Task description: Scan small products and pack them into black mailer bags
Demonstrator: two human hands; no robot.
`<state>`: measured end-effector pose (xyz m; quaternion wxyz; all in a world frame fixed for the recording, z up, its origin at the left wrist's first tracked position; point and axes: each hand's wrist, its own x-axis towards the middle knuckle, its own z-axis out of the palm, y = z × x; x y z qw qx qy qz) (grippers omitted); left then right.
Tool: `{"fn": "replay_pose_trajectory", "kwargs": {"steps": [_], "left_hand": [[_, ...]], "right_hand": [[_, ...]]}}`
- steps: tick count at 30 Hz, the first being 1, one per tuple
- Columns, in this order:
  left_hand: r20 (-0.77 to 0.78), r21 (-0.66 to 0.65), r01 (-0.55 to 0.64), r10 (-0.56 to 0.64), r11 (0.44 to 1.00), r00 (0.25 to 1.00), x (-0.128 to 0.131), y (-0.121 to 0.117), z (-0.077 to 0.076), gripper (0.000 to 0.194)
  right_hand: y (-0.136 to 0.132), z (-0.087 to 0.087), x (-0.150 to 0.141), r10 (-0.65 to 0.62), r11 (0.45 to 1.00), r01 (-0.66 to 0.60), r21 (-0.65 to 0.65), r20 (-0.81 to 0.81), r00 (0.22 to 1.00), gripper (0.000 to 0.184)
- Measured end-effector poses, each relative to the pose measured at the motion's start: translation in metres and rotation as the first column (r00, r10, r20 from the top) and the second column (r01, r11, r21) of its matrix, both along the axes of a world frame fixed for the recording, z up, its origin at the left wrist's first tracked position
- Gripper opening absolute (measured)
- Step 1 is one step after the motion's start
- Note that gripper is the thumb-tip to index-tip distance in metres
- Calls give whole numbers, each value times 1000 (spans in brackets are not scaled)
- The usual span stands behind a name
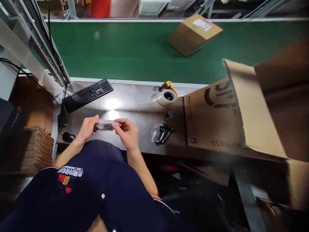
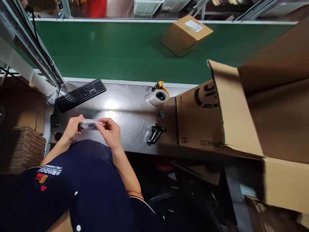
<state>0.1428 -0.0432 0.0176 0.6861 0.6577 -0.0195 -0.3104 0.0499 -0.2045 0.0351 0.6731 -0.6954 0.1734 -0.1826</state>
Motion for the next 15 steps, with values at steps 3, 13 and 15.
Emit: {"fn": "replay_pose_trajectory", "kwargs": {"steps": [3, 13, 15], "left_hand": [[-40, -4, 47, -47, 999, 998, 1, -2, 0, 79], [225, -41, 132, -120, 990, 967, 6, -4, 12, 68], [206, -60, 141, -126, 988, 970, 5, -5, 11, 68]], "right_hand": [[-3, 5, 1, 3, 1000, -5, -19, -88, 996, 33], [0, 4, -2, 147, 924, -68, 376, -184, 972, 47], [-1, 8, -3, 192, 874, -79, 480, -190, 963, 50]]}}
